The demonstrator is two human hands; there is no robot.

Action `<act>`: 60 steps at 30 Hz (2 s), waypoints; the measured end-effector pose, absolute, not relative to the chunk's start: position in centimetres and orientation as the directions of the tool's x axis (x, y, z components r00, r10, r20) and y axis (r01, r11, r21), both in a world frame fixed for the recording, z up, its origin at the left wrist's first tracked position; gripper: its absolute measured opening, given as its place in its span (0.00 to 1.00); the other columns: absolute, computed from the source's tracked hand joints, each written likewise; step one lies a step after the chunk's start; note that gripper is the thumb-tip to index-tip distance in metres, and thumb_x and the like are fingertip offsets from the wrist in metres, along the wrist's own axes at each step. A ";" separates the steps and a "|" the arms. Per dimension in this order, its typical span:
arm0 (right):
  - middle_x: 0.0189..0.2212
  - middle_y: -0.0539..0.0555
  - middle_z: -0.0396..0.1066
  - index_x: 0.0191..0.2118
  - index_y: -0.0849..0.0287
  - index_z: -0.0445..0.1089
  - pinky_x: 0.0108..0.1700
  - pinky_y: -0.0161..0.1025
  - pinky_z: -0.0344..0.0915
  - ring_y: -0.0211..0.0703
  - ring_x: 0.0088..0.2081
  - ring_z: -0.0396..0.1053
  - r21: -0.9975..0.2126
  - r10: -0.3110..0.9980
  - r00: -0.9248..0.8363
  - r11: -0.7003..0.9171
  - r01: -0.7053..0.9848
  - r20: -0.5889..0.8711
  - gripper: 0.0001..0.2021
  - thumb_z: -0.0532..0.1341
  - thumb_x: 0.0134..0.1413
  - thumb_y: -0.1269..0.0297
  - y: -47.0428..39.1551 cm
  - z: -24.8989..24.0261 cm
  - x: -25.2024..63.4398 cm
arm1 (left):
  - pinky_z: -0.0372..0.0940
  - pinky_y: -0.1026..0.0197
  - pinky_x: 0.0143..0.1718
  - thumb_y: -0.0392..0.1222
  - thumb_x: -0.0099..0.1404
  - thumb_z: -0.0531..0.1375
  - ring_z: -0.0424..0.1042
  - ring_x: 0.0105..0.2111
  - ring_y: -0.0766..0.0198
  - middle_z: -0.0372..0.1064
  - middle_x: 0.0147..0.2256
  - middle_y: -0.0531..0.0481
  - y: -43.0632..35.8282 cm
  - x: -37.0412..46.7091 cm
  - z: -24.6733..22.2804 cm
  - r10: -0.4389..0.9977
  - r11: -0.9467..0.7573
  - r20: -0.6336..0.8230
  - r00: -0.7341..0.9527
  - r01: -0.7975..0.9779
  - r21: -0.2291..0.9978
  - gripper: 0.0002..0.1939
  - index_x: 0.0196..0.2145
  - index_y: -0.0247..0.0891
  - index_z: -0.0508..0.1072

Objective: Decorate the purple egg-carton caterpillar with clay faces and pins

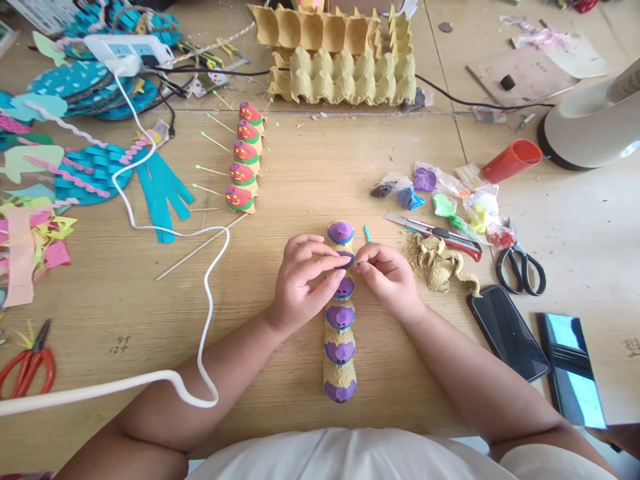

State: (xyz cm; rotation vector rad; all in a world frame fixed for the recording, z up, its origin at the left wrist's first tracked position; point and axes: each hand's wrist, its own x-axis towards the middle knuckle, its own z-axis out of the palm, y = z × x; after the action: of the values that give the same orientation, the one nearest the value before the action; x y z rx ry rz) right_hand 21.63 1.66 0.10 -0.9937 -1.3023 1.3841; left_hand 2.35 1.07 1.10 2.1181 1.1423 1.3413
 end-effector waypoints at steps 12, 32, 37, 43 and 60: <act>0.30 0.49 0.70 0.45 0.54 0.73 0.31 0.38 0.62 0.39 0.29 0.63 -0.969 0.985 -0.017 0.171 0.178 0.170 0.09 0.66 0.62 0.57 3.8 -0.5 21.4 | 0.55 0.44 0.73 0.50 0.78 0.55 0.58 0.72 0.51 0.59 0.71 0.39 2.6 2.4 -2.0 0.937 -0.336 0.291 0.192 0.274 0.901 0.29 0.72 0.45 0.57; 0.33 0.48 0.67 0.45 0.53 0.68 0.31 0.37 0.59 0.38 0.31 0.61 -0.941 0.985 0.001 0.163 0.298 0.171 0.13 0.64 0.54 0.70 4.5 -0.6 20.7 | 0.58 0.44 0.72 0.50 0.79 0.53 0.64 0.69 0.51 0.64 0.67 0.39 2.2 2.8 -1.3 0.926 -0.360 0.306 0.219 0.279 0.890 0.25 0.70 0.43 0.62; 0.34 0.47 0.67 0.46 0.53 0.67 0.32 0.38 0.59 0.36 0.29 0.60 -0.954 0.984 0.006 0.174 0.243 0.181 0.13 0.63 0.55 0.71 4.4 -0.6 20.5 | 0.58 0.45 0.72 0.50 0.79 0.53 0.64 0.68 0.51 0.64 0.67 0.39 2.2 2.8 -1.3 0.925 -0.365 0.311 0.219 0.275 0.890 0.26 0.69 0.43 0.62; 0.33 0.47 0.68 0.47 0.52 0.66 0.31 0.38 0.60 0.36 0.29 0.61 -0.963 0.984 0.004 0.174 0.208 0.179 0.14 0.62 0.57 0.72 4.2 -0.5 20.3 | 0.57 0.44 0.72 0.52 0.79 0.53 0.64 0.68 0.50 0.65 0.67 0.40 2.2 2.9 -1.2 0.926 -0.362 0.308 0.219 0.276 0.890 0.26 0.69 0.44 0.62; 0.32 0.47 0.66 0.47 0.51 0.65 0.29 0.37 0.59 0.36 0.27 0.59 -0.975 0.992 -0.005 0.126 0.181 0.127 0.13 0.64 0.58 0.69 4.2 -0.4 20.1 | 0.57 0.44 0.72 0.51 0.79 0.51 0.64 0.68 0.53 0.70 0.63 0.43 2.3 3.0 -0.5 0.904 -0.416 0.350 0.246 0.314 0.853 0.20 0.63 0.44 0.67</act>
State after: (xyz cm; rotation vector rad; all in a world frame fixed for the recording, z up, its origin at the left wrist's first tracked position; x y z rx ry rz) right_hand 20.07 4.19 -0.44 -1.2467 -1.3938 1.0180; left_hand 3.04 2.29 -0.45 1.8692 1.1110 1.1558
